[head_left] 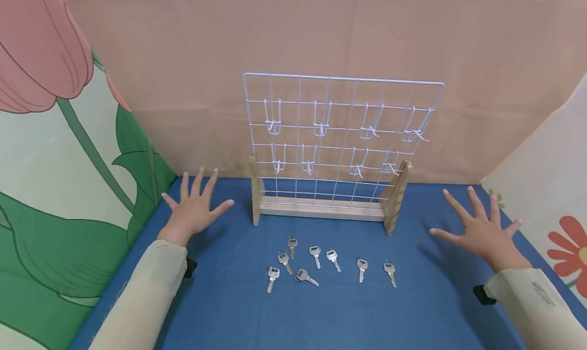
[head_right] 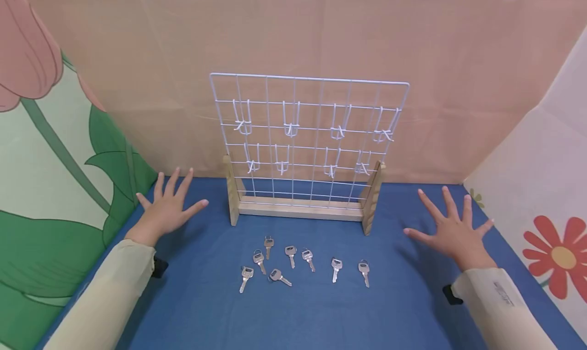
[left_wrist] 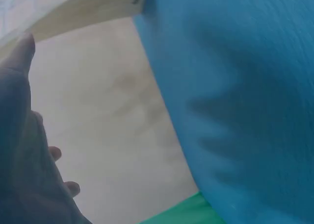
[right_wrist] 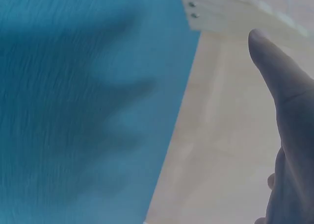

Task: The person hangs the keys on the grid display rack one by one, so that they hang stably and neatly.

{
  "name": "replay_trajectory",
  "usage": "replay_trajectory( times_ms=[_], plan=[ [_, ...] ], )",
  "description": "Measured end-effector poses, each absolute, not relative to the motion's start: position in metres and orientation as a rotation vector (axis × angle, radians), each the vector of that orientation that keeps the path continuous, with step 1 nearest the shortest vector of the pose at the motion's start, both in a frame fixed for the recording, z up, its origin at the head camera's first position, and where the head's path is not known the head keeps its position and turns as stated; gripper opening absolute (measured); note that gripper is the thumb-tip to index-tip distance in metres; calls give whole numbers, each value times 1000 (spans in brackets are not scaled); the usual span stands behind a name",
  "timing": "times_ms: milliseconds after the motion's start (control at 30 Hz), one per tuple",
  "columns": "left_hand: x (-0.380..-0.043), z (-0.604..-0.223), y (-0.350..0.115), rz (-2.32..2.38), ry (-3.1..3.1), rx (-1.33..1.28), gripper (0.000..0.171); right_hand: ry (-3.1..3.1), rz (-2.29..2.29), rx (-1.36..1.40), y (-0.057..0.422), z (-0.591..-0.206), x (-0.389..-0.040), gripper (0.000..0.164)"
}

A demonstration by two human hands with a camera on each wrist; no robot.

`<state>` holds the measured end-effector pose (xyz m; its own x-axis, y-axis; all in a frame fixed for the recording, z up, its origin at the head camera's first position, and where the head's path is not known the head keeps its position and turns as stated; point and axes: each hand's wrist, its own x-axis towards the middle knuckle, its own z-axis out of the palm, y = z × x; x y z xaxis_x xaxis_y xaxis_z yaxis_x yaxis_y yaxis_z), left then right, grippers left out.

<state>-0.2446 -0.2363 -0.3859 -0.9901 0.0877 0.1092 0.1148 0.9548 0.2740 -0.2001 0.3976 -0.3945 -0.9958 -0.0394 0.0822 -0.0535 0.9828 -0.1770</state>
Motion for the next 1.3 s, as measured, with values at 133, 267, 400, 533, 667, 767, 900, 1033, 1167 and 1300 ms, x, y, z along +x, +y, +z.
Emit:
replay_trajectory(
  times_ms=[133,267,400,533,667,767,900,1033,1167,1300],
  plan=[
    [-245,-379,-228,-540,-2911,-196,97,-2994,299,134,390,-392,-197,105],
    [-247,-373,-218,-729,-2789,-279,91,-2916,449,245,378,-392,-191,90],
    [-251,-367,-208,-955,-2645,-350,83,-2785,647,359,364,-394,-184,75],
    [-258,-360,-197,-1194,-2509,-427,70,-2606,706,465,348,-399,-177,53],
    [-261,-350,-184,-1436,-2455,-460,61,-2546,744,479,335,-403,-172,39],
    [-267,-348,-176,-1548,-2447,-451,59,-2602,825,441,329,-405,-171,33],
    [-281,-350,-170,-1640,-2425,-462,58,-2701,916,387,324,-408,-173,23],
    [-289,-352,-165,-1703,-2422,-457,59,-2796,977,368,319,-413,-175,17],
    [-295,-356,-162,-1713,-2420,-426,57,-2896,1013,385,316,-421,-179,14],
    [-299,-359,-160,-1714,-2390,-405,54,-2987,1051,415,313,-430,-180,11]
  ],
)
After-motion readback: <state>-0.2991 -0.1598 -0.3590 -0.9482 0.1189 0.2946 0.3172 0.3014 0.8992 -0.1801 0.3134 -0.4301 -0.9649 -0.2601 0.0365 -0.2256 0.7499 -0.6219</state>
